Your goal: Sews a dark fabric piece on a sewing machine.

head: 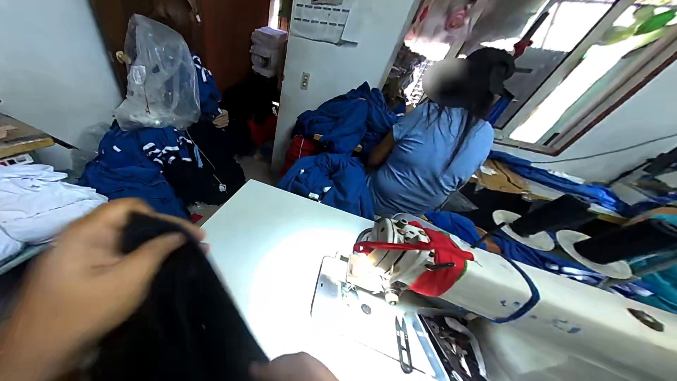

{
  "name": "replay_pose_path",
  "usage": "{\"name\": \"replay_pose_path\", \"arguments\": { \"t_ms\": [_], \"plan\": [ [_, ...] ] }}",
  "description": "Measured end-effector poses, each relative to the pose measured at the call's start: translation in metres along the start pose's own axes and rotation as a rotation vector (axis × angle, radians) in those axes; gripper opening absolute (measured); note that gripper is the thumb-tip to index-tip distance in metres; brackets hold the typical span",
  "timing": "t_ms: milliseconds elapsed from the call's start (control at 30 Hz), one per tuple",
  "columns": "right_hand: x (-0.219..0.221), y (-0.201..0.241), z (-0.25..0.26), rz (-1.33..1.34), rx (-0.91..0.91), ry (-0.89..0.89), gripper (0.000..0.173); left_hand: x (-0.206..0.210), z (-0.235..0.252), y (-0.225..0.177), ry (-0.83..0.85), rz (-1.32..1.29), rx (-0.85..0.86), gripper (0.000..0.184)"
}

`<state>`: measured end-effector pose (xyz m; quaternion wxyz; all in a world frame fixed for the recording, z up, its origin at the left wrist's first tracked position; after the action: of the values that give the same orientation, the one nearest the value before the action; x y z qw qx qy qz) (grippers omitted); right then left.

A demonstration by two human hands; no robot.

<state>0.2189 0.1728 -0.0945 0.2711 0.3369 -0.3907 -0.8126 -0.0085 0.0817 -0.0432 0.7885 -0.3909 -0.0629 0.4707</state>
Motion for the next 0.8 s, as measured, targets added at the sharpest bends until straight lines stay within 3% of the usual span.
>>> {"name": "replay_pose_path", "arguments": {
  "t_ms": [67,133,200,300,367,433,533,600,700,800],
  "plan": [
    [-0.01,-0.04,-0.001,-0.088,0.16,-0.121,0.019,0.063,0.017,0.024,0.102,0.248,-0.124,0.015],
    [-0.026,-0.088,-0.014,-0.215,0.296,-0.2,0.023,0.135,0.015,0.066,0.278,0.261,-0.277,0.022],
    [-0.043,-0.124,-0.031,-0.348,0.439,-0.195,0.032,0.196,-0.003,0.099,0.403,0.226,-0.372,0.029],
    [-0.062,-0.146,-0.054,-0.504,0.533,-0.071,0.046,0.249,-0.033,0.117,0.629,0.148,-0.49,0.05],
    [-0.073,-0.155,-0.065,-0.59,0.466,0.002,0.049,0.261,-0.044,0.118,0.753,0.108,-0.5,0.05],
    [-0.08,-0.165,-0.071,-0.711,0.312,0.027,0.043,0.264,-0.046,0.115,0.751,0.119,-0.496,0.036],
    [-0.083,-0.175,-0.073,-0.938,-0.028,0.008,0.025,0.27,-0.046,0.112,0.544,0.205,-0.447,0.02],
    [-0.085,-0.177,-0.07,-0.981,-0.191,0.06,0.024,0.278,-0.048,0.113,0.414,0.26,-0.367,0.016],
    [-0.09,-0.183,-0.063,-0.908,-0.26,0.167,0.021,0.294,-0.048,0.117,0.431,0.364,-0.307,0.015],
    [-0.103,-0.192,-0.057,-0.865,-0.178,0.219,0.019,0.31,-0.039,0.131,0.503,0.438,-0.196,0.021]
  ]
}}
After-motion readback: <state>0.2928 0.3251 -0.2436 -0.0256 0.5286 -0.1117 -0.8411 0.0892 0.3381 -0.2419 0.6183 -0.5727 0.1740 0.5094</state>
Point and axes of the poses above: each hand's wrist, its own z-axis towards the middle knuckle, its own x-axis out of the palm, y = z × x, the point moved 5 cm from there along z, towards the middle knuckle, and after that the axes turned 8 degrees about x, right-handed, at the moved point
